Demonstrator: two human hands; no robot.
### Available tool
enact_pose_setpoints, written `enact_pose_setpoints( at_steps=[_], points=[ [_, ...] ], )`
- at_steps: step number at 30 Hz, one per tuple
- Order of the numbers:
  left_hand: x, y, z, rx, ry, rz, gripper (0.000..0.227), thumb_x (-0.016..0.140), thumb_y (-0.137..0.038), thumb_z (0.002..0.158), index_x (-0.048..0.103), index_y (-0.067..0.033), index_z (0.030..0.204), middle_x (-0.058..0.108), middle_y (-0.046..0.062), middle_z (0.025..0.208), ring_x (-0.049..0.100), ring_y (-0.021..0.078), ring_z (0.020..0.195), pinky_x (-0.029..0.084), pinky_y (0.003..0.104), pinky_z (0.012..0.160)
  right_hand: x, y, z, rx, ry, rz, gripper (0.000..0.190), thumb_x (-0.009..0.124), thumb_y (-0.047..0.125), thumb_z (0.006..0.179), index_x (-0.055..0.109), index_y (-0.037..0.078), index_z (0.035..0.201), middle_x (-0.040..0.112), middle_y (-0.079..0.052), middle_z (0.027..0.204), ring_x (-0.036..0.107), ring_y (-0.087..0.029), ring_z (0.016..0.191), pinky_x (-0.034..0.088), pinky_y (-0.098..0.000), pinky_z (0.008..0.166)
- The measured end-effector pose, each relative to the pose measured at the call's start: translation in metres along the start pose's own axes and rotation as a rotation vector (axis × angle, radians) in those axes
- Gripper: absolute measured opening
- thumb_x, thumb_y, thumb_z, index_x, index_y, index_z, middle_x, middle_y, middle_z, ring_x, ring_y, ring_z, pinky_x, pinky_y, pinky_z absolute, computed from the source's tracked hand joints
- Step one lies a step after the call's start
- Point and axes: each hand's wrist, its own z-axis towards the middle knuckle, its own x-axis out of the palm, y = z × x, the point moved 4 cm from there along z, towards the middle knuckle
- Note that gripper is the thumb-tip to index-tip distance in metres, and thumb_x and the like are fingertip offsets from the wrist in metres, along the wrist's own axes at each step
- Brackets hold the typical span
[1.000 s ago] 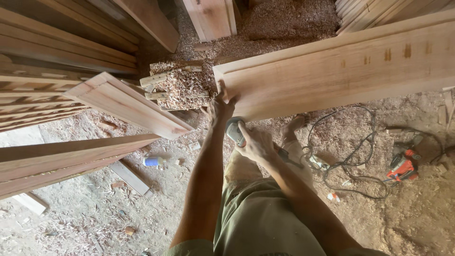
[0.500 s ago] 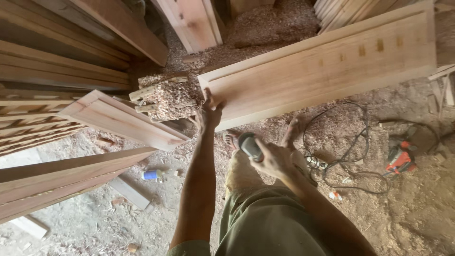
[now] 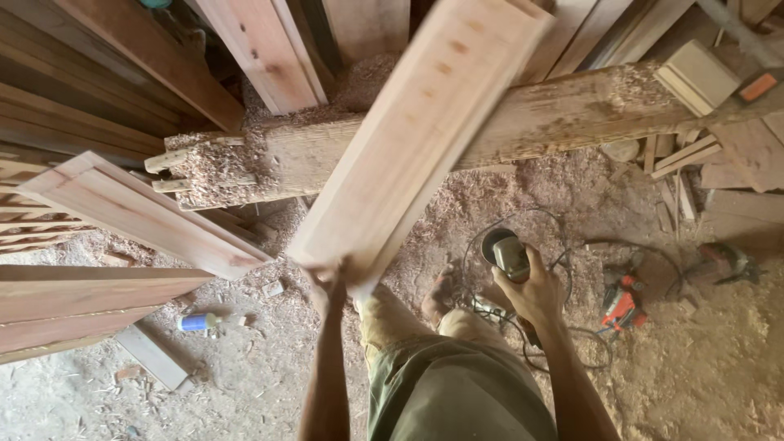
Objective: The person uses an orbital sander to smooth the surface of a rectangular wooden panel. They repeatedly flip the panel to sand both sides and edges, moving the sander across the wood in a controlled manner.
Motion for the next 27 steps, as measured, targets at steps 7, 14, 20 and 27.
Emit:
enact_pose_setpoints(
  at_steps=[7,14,20,27],
  points=[
    [0.161,0.029,-0.076,-0.007,0.498,-0.723,0.060,0.075,-0.038,0.086,0.056,-0.0074,0.135,0.069,0.014,0.122,0.068,0.0261,0.109,0.059,0.042,0.097,-0.031,-0.096,-0.001,0.128,0.020,0.024,0.085,0.074,0.058,0.081,0.047,0.015,0.150,0.077,-0.012,0.101,0.079,-0.028,0.075,0.065,-0.0433,0.070],
    [0.214,-0.029,-0.050,-0.291,0.503,-0.932,0.051,0.059,-0.053,0.102,0.064,-0.0019,0.100,0.064,0.010,0.089,0.060,0.0173,0.079,0.060,0.036,0.072,-0.050,-0.123,-0.007,0.254,0.087,0.037,0.081,0.071,0.062,0.083,0.050,0.014,0.145,0.079,-0.010,0.095,0.079,-0.026,0.070,0.065,-0.0415,0.069],
    [0.204,-0.033,-0.037,-0.190,0.796,-0.995,0.091,0.043,-0.085,0.096,0.069,0.0022,0.103,0.060,0.009,0.076,0.054,0.0189,0.058,0.052,0.034,0.046,-0.044,-0.126,-0.006,0.169,0.033,0.052,0.080,0.072,0.060,0.082,0.050,0.016,0.145,0.078,-0.009,0.100,0.078,-0.024,0.069,0.065,-0.0433,0.065],
    [0.097,-0.066,-0.040,0.166,-0.068,-0.012,0.085,0.067,-0.052,0.094,0.023,-0.0088,0.152,0.066,0.017,0.106,0.045,0.0133,0.060,0.040,0.030,0.048,-0.021,-0.096,-0.009,-0.058,0.056,0.020,0.077,0.074,0.053,0.085,0.048,0.012,0.145,0.076,-0.012,0.096,0.075,-0.022,0.064,0.064,-0.0401,0.058]
  ],
)
